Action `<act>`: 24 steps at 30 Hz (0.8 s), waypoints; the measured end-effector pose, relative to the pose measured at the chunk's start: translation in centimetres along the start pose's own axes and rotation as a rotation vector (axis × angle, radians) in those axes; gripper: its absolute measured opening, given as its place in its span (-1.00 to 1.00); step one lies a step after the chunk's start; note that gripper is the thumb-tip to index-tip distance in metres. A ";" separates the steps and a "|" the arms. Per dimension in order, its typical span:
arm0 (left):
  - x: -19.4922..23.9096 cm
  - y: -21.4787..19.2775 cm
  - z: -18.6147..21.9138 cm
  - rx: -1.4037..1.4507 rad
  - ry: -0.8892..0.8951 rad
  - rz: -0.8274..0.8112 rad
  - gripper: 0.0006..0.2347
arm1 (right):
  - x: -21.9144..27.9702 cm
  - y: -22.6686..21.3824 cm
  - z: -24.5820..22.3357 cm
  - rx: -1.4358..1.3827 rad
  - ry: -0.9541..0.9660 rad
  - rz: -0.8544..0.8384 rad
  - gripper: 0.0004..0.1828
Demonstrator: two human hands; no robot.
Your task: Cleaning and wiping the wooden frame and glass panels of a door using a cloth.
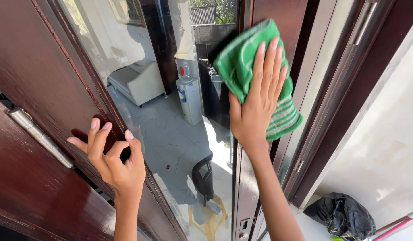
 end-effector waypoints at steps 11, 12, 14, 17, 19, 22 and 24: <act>-0.6 -0.2 1.0 0.015 -0.004 0.060 -0.79 | 17.2 1.0 -0.5 -0.075 0.080 -0.205 -0.04; -0.7 -0.2 0.9 0.013 -0.011 0.070 -0.79 | 16.3 0.7 -0.7 -0.075 0.067 -0.206 -0.04; -0.8 -0.2 1.0 0.018 0.012 0.064 -0.80 | 14.5 0.2 -1.1 -0.074 0.093 -0.223 -0.01; -0.9 -0.4 1.2 0.003 0.026 0.053 -0.81 | 7.4 -0.4 -0.4 -0.058 0.030 -0.144 -0.06; -1.0 -0.6 1.4 0.000 0.025 0.049 -0.81 | 2.0 -1.0 -0.1 -0.047 0.010 -0.114 -0.11; -1.0 -0.8 1.6 0.000 0.023 0.035 -0.81 | -2.5 -1.5 0.1 -0.047 -0.008 -0.056 -0.18; -0.9 -0.7 1.5 0.007 0.018 0.024 -0.80 | -2.4 -1.2 0.6 -0.055 -0.005 -0.031 -0.20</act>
Point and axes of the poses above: each hand's wrist, its own x-axis away from the middle knuckle, its own y-axis out of the palm, z = x × y, the point moved 1 cm from there along -x, towards the middle knuckle, and after that the axes turned 13 degrees about -y, right-handed, at the moved point
